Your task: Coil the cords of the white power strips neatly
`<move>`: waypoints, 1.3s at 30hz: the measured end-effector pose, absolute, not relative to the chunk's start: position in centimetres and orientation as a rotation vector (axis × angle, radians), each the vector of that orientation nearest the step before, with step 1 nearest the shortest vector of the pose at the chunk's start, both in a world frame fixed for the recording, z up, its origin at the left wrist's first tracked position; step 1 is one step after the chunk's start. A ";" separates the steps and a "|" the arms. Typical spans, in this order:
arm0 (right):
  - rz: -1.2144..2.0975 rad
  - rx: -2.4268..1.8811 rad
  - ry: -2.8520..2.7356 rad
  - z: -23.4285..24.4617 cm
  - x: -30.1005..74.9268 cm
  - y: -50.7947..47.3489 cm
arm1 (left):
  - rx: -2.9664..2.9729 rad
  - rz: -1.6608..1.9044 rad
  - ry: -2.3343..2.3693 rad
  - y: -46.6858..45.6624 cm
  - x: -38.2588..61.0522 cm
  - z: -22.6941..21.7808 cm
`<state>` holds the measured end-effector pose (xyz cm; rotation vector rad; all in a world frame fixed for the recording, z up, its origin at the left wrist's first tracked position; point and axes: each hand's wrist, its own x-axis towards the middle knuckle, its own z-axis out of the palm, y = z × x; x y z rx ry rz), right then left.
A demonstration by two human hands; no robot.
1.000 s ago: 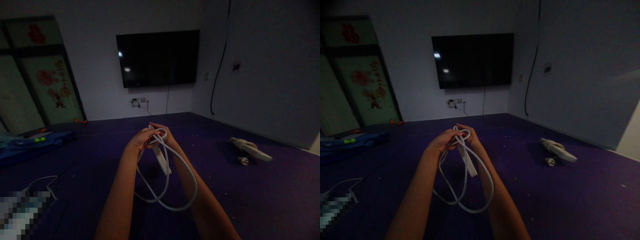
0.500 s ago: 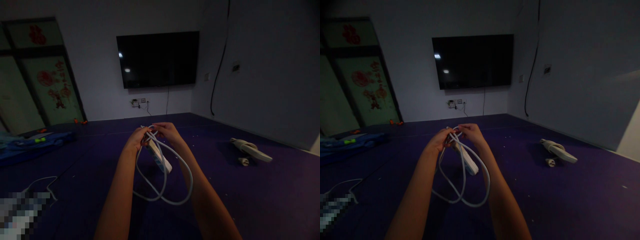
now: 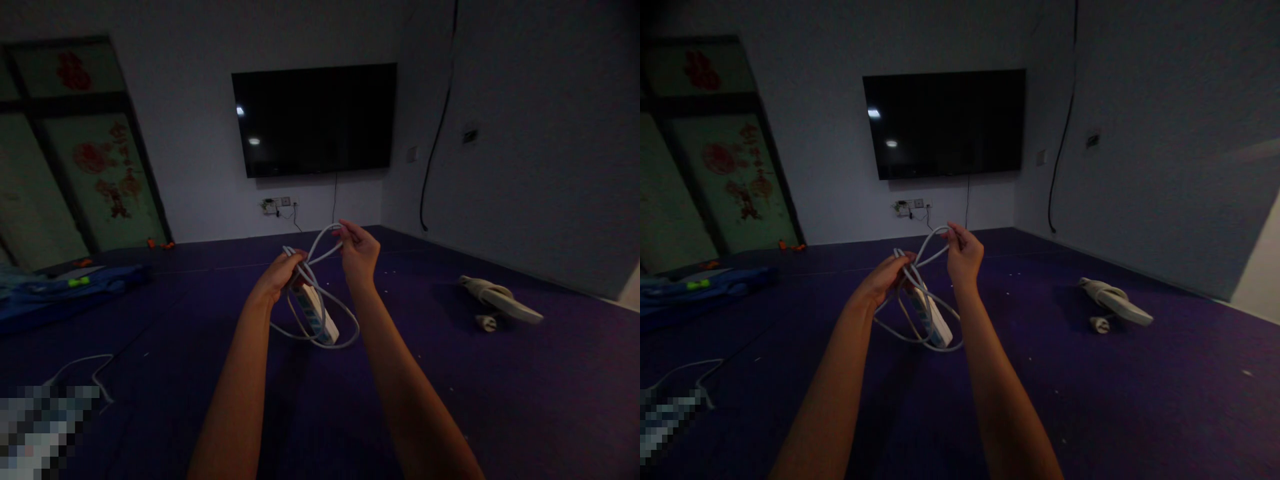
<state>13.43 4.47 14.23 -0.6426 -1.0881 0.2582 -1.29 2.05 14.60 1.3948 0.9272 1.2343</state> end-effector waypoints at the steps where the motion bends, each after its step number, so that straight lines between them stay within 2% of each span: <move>1: 0.254 -0.631 -1.063 14.3 13.5 4.4 | 1.402 1.252 0.918 2.0 -1.2 14.6; 7: 0.505 -0.636 -1.115 15.0 14.0 3.7 | 1.290 1.474 0.806 2.2 -1.0 14.9; 13: 1.006 -0.735 -1.706 14.4 15.7 2.5 | 1.086 1.803 0.709 2.7 -1.7 15.5; 17: 1.093 -0.772 -1.936 13.4 15.3 2.9 | 0.855 1.970 0.649 3.2 -2.6 15.9; 23: 1.265 -0.878 -2.019 11.0 12.1 4.9 | 0.690 2.012 0.505 3.6 -4.0 15.8; 26: 1.421 -0.922 -1.896 9.9 10.6 5.5 | 0.642 2.045 0.485 3.9 -4.6 15.8; 29: 1.425 -0.918 -1.702 9.4 9.8 5.9 | 0.620 2.035 0.550 4.1 -5.7 15.8; 33: 1.435 -0.764 -1.538 9.9 10.9 6.0 | 0.639 2.040 0.642 4.2 -7.5 15.7; 39: 1.515 -0.661 -1.732 10.0 14.0 5.9 | 0.690 1.996 0.723 4.0 -9.2 15.3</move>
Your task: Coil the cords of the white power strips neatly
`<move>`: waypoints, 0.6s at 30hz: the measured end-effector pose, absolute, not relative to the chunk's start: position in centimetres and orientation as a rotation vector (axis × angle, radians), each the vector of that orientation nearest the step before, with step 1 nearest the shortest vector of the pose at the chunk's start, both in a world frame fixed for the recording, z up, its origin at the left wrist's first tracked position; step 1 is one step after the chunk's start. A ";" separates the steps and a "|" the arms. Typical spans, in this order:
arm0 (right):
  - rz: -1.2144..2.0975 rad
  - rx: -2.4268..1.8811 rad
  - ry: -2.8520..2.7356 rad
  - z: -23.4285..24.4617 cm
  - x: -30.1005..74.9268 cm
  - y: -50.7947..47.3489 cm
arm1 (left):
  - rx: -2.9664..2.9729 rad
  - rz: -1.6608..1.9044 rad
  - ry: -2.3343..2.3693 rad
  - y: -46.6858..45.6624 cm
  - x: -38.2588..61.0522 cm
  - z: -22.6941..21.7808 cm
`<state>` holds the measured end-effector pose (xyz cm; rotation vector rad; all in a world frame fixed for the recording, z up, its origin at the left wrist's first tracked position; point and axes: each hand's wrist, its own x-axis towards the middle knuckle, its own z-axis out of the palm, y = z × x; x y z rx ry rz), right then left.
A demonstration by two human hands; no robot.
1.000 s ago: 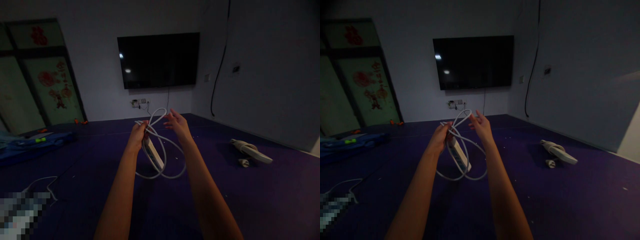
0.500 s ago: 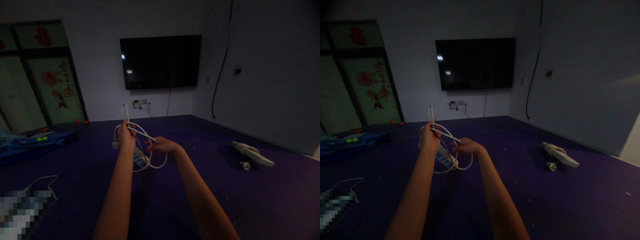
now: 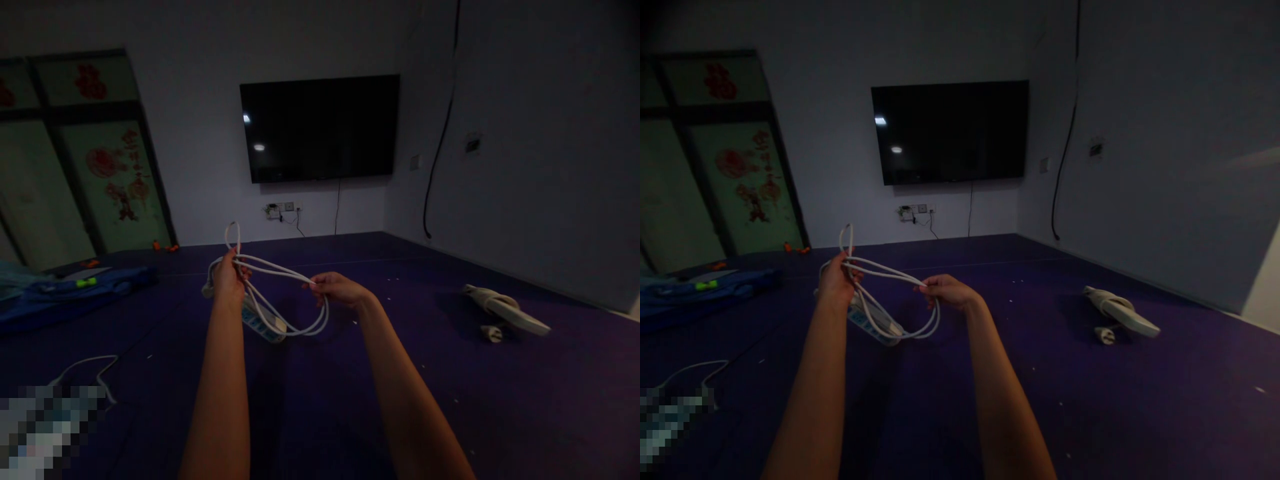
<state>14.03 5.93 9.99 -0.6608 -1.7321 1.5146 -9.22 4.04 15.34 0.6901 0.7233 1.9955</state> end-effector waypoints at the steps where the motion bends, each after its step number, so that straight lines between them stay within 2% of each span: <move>1: 1.512 -0.673 -1.736 9.9 14.2 6.0 | 0.714 1.982 0.719 4.0 -9.3 15.3; 11: 1.679 -0.638 -1.084 10.8 13.8 6.9 | 1.141 1.732 0.346 2.4 -9.5 15.1; 18: 1.696 -0.511 -0.938 12.5 16.0 6.7 | 1.437 1.557 0.563 2.7 -10.0 14.3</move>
